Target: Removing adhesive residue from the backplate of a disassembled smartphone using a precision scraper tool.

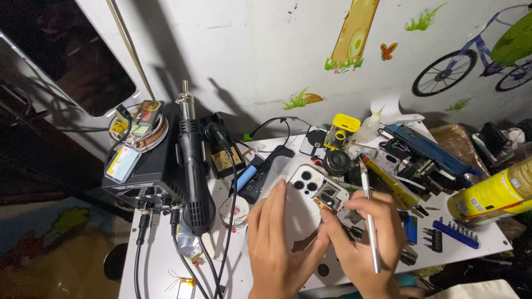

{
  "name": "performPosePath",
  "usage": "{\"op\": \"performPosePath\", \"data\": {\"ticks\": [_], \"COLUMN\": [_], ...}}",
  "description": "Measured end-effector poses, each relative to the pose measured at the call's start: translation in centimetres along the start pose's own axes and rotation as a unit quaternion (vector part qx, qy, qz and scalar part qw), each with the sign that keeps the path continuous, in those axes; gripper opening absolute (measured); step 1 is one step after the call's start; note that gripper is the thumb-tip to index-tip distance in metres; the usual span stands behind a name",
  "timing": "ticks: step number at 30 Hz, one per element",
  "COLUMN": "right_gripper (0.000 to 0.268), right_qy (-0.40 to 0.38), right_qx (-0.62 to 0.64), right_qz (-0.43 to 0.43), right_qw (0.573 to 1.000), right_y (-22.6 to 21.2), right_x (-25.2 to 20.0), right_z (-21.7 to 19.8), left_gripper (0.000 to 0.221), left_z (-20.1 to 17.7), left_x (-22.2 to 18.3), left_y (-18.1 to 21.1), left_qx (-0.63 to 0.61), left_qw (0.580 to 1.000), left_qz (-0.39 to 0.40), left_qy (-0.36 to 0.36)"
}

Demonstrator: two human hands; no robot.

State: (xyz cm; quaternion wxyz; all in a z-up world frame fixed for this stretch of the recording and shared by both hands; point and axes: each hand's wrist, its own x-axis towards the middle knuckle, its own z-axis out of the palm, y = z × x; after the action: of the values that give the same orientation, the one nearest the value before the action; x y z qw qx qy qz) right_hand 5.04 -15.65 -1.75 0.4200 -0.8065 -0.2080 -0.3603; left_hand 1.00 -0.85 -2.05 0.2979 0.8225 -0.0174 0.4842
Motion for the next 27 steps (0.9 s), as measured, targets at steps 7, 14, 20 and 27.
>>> {"op": "performPosePath", "data": {"ticks": [7,14,20,27], "right_gripper": [0.041,0.041,0.043,0.047], "right_qy": [-0.04,-0.04,-0.019,-0.015], "right_qx": [0.244,0.287,0.298,0.347], "right_qz": [0.308,0.339,0.318,0.365], "right_qw": [0.919,0.895,0.9,0.864], "right_y": [-0.18,-0.02,-0.1,0.19], "right_x": [-0.45,-0.29,-0.96,-1.03], "right_z": [-0.23,-0.33,0.04,-0.03], "left_gripper": [0.073,0.076,0.078,0.078], "left_z": [0.15,0.21,0.04,-0.08], "left_x": [0.35,-0.04,-0.36,-0.36], "left_y": [0.34,0.19,0.01,0.18], "left_qx": [0.011,0.015,0.005,0.009], "left_qw": [1.0,1.0,1.0,1.0], "left_qz": [0.009,0.004,0.015,0.016], "left_qy": [0.011,0.009,-0.006,-0.012]}}
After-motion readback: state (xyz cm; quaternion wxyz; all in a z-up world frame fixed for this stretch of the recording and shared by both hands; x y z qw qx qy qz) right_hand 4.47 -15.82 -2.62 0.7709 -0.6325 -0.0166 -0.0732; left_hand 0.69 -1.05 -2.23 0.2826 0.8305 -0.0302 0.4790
